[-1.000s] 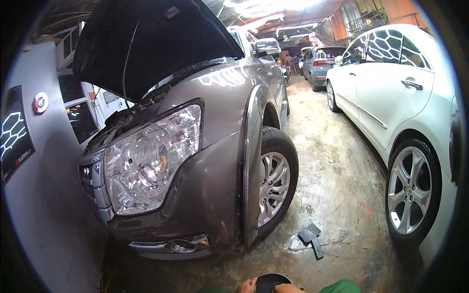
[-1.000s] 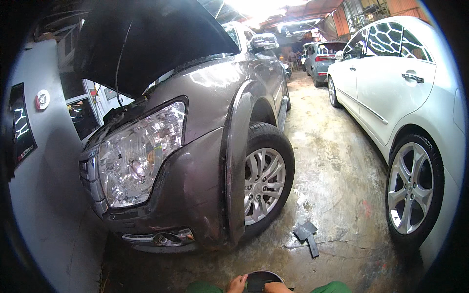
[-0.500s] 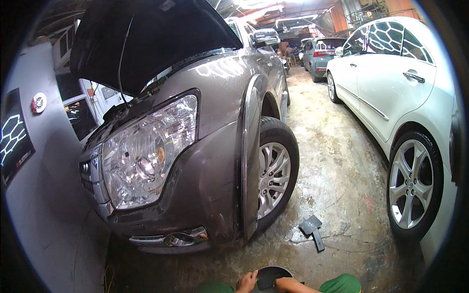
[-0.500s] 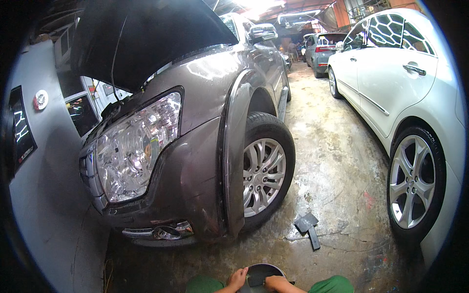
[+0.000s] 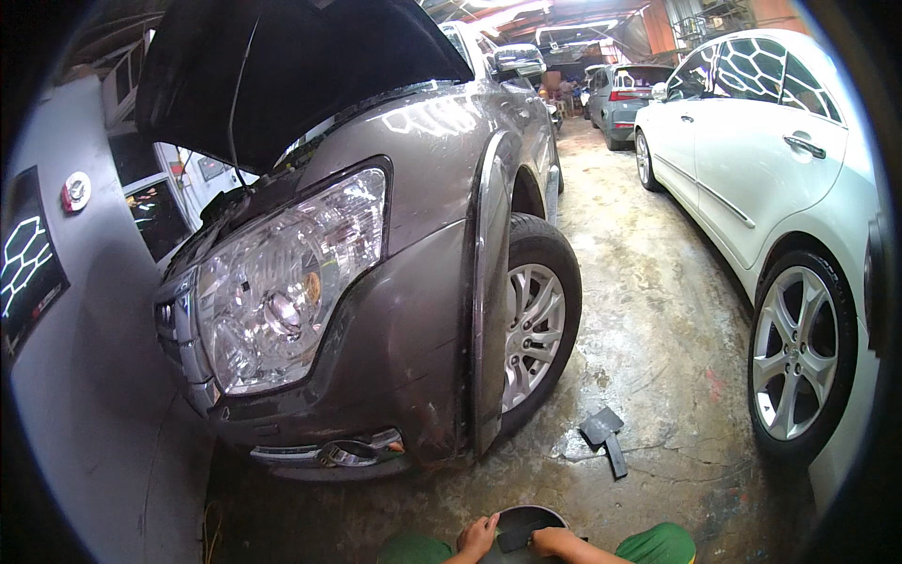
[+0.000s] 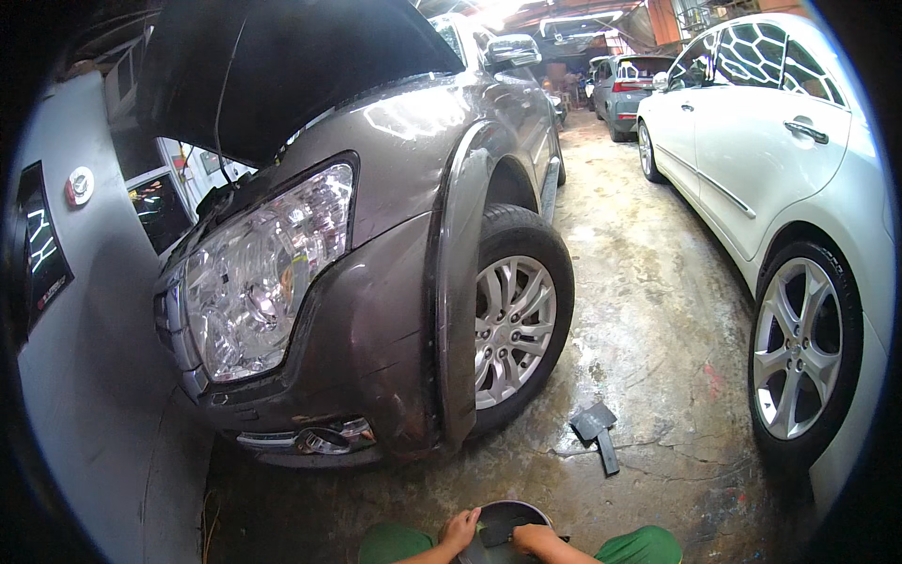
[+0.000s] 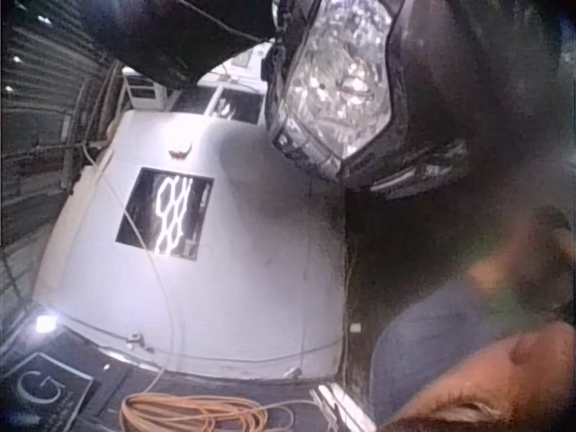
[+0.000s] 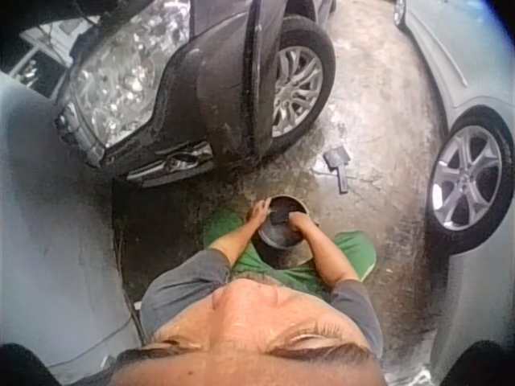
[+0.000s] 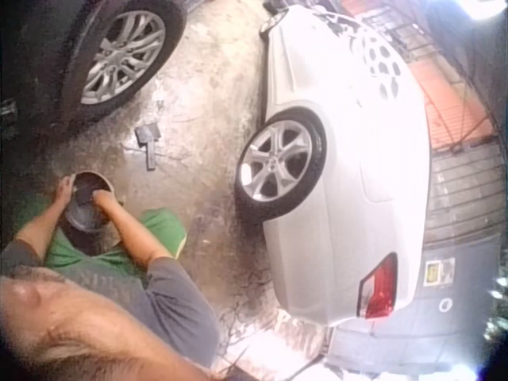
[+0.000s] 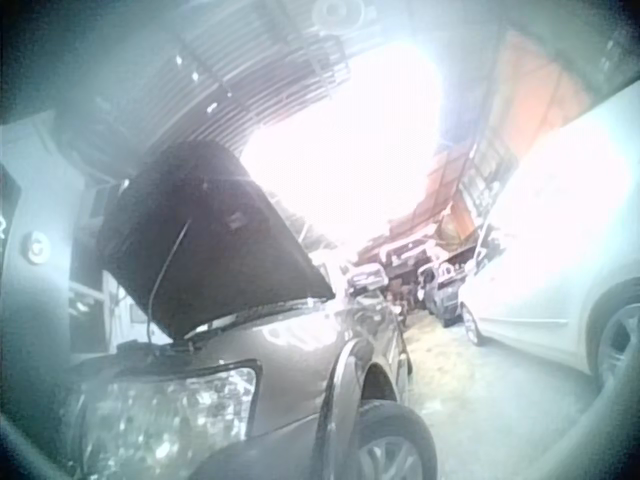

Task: The person sits on the floor and applies a black plastic trim piece to the front wheel arch of a dark-colored car. They repeatedly wet the trim and the car surface with a sponge and water, then press the trim into place. Another person briefly assists by pressing the trim while the hood is open.

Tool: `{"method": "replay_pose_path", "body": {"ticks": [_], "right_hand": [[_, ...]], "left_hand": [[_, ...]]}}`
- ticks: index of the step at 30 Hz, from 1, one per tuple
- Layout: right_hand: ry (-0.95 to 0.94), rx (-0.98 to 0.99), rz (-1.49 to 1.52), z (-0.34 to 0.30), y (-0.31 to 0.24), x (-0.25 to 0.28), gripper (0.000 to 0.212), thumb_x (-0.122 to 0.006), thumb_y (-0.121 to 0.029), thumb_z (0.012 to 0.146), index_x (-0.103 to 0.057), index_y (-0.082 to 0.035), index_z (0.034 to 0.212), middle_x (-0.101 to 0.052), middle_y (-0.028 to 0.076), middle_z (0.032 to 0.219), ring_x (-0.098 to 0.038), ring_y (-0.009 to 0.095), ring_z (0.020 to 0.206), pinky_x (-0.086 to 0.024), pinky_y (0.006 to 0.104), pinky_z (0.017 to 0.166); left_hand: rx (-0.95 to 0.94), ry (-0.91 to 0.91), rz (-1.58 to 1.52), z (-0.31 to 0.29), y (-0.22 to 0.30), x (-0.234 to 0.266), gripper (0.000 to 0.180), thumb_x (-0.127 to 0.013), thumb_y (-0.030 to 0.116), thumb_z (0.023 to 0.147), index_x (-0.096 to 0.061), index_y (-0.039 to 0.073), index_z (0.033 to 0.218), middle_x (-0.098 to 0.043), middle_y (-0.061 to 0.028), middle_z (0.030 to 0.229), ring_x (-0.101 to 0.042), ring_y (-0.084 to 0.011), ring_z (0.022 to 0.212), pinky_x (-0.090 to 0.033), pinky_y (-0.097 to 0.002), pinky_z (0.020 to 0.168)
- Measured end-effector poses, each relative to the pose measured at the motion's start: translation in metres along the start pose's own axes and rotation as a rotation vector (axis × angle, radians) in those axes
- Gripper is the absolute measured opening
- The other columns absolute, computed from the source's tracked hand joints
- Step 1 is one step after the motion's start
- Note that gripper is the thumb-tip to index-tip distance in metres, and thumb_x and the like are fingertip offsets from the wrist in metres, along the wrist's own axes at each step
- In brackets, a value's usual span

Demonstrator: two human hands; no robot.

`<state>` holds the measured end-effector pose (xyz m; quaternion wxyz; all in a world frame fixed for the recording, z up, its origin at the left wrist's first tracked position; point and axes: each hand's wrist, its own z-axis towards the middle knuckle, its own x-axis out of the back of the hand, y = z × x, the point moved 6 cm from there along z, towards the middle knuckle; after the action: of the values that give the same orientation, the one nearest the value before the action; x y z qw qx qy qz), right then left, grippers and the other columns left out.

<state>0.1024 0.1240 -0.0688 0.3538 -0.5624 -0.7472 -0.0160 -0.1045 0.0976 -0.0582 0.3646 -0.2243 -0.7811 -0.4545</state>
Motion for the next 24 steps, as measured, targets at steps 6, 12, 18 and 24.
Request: {"method": "replay_pose_path", "body": {"ticks": [6,12,18,24], "right_hand": [[0.037,-0.016,-0.009,-0.003,-0.002,0.005,0.034,-0.061,-0.020,0.087,-0.073,-0.005,0.115,-0.073,0.020,0.117,-0.070,0.038,0.111,-0.056,0.0489,0.091],[0.043,-0.018,-0.005,-0.018,-0.008,0.016,0.035,-0.061,-0.020,0.087,-0.073,-0.005,0.116,-0.073,0.019,0.117,-0.070,0.038,0.111,-0.055,0.0486,0.092],[0.043,0.025,-0.045,-0.017,-0.006,0.016,0.033,-0.061,-0.019,0.087,-0.074,-0.005,0.114,-0.073,0.021,0.116,-0.071,0.038,0.108,-0.057,0.0491,0.090],[0.151,0.025,-0.020,-0.025,-0.014,0.019,0.031,-0.063,-0.015,0.086,-0.070,-0.005,0.114,-0.073,0.021,0.110,-0.071,0.038,0.105,-0.057,0.0499,0.085]], "left_hand": [[0.027,-0.024,0.049,-0.001,-0.001,0.001,0.065,-0.042,0.066,0.099,-0.071,0.010,0.115,-0.071,-0.0207,0.108,-0.066,-0.0433,0.104,-0.051,-0.0527,0.087],[0.024,-0.007,0.027,0.004,-0.006,-0.004,0.066,-0.041,0.067,0.099,-0.069,0.012,0.121,-0.069,-0.0224,0.116,-0.064,-0.0435,0.109,-0.050,-0.0533,0.090],[0.054,-0.014,0.019,0.009,-0.005,-0.010,0.065,-0.042,0.067,0.098,-0.071,0.012,0.116,-0.069,-0.0223,0.118,-0.063,-0.0445,0.111,-0.049,-0.0546,0.092],[0.007,0.008,-0.029,0.014,-0.024,-0.020,0.060,-0.042,0.064,0.100,-0.071,0.013,0.112,-0.069,-0.0229,0.112,-0.063,-0.0468,0.105,-0.049,-0.0554,0.088]]}}
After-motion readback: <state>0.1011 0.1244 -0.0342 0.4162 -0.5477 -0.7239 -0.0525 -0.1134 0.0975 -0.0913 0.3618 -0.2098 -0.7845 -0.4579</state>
